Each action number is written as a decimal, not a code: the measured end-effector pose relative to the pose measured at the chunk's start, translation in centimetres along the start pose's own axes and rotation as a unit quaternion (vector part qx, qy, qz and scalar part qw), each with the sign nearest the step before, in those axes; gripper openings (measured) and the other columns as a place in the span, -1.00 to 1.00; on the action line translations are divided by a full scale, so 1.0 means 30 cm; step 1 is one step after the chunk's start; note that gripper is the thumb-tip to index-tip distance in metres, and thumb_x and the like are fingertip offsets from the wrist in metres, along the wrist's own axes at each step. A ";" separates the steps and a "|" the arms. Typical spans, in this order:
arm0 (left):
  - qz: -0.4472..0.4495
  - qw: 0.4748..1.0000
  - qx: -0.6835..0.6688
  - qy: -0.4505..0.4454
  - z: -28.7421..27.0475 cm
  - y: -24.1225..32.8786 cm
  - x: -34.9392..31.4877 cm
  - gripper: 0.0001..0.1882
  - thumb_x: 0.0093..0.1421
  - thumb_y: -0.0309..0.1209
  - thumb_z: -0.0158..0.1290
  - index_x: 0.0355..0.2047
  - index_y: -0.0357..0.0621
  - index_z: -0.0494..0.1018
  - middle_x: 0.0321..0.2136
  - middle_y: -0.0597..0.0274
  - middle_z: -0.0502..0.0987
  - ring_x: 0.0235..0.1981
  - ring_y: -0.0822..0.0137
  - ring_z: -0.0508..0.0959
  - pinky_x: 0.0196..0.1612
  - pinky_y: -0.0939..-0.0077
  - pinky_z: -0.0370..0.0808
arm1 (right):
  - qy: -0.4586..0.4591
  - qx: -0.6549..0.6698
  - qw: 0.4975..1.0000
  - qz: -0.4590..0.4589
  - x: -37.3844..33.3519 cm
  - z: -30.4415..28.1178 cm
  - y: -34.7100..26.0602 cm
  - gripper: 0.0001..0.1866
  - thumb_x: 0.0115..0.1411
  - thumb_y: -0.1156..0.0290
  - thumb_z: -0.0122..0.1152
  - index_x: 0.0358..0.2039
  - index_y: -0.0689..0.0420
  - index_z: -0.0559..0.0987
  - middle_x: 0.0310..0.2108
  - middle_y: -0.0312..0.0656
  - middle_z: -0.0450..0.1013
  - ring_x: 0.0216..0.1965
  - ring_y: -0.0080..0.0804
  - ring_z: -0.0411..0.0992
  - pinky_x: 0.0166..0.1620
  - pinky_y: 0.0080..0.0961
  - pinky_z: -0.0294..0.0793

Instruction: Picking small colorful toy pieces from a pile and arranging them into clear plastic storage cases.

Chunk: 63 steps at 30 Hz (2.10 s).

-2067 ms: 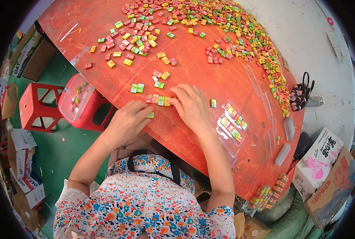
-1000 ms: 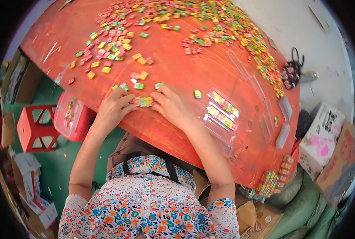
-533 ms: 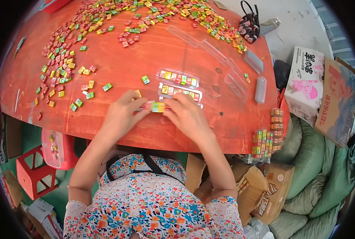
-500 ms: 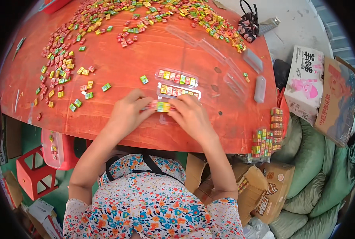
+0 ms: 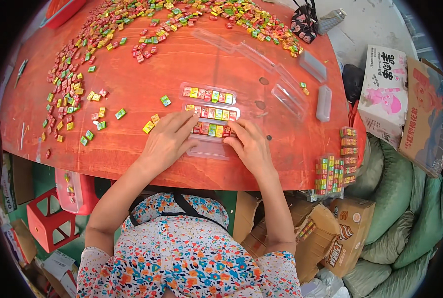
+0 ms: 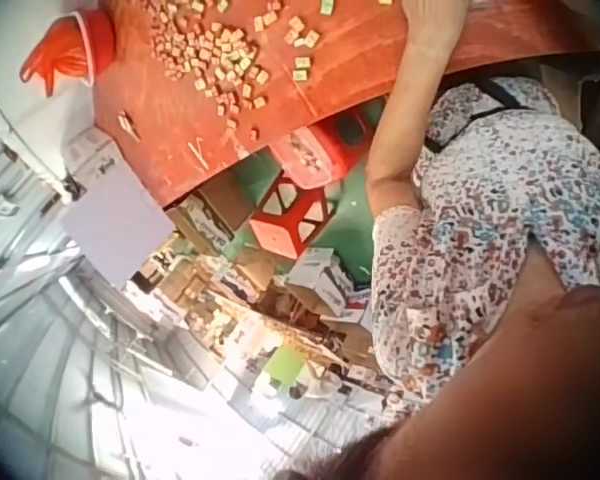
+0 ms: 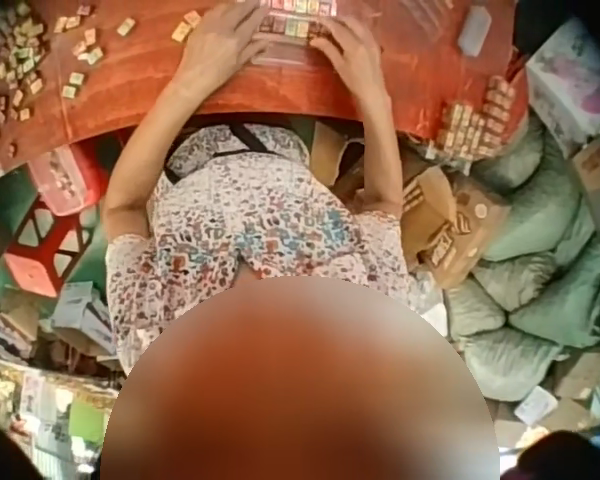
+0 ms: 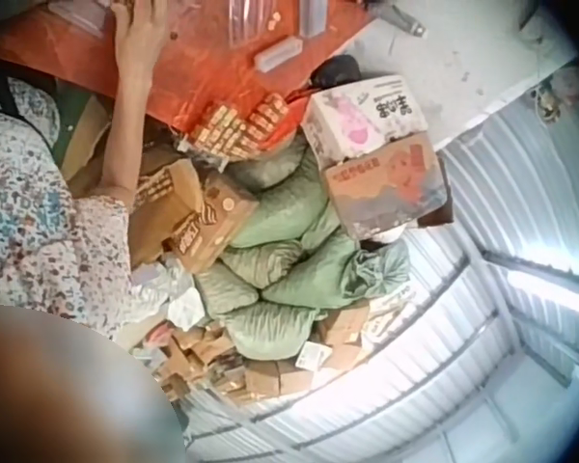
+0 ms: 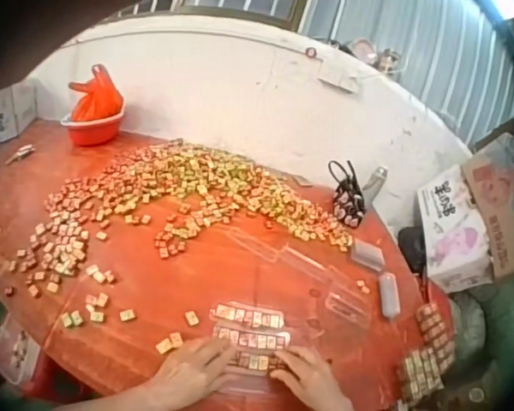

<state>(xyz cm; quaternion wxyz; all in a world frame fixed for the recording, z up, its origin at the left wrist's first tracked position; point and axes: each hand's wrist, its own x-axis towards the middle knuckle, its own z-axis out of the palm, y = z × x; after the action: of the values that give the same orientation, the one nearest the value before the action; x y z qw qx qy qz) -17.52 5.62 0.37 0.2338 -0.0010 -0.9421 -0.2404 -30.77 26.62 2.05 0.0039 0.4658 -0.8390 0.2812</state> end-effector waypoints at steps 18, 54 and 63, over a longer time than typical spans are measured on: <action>0.057 0.995 0.014 -0.081 0.015 0.013 -0.071 0.03 0.11 0.27 0.02 0.27 -0.46 0.18 0.35 -0.16 0.12 0.42 0.02 0.05 0.45 0.11 -0.08 | -0.120 -0.157 0.979 -0.058 -0.033 0.029 -0.082 -0.24 0.29 -0.07 0.04 0.30 0.25 0.26 0.36 0.02 0.14 0.39 -0.09 0.09 0.42 0.00 -0.12; -0.245 0.964 0.074 0.070 -0.345 -0.144 -0.443 -0.73 0.07 -0.36 0.22 -0.26 -0.16 0.46 -0.34 0.11 0.39 -0.25 0.07 0.50 -0.25 0.23 0.52 | -0.137 0.006 0.940 -0.311 0.724 0.562 -0.493 -0.74 0.19 0.47 0.18 -0.08 0.12 0.52 -0.06 -0.12 0.46 -0.03 -0.07 0.46 0.00 -0.20 0.50; -0.257 0.962 0.034 0.086 -0.354 -0.156 -0.426 -0.75 0.06 -0.42 0.21 -0.24 -0.17 0.48 -0.35 0.11 0.40 -0.27 0.06 0.50 -0.26 0.21 0.51 | -0.138 0.082 0.926 -0.343 0.567 0.428 -0.506 -0.83 0.13 0.44 0.25 -0.24 0.13 0.56 -0.24 -0.13 0.50 -0.16 -0.11 0.50 -0.11 -0.23 0.50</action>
<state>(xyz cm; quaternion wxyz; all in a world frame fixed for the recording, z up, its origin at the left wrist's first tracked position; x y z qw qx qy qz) -1.99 -1.91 0.84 0.2438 0.2700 -0.8946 -0.2596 -25.20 1.06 2.92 -0.0536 0.7579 -0.5942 0.2639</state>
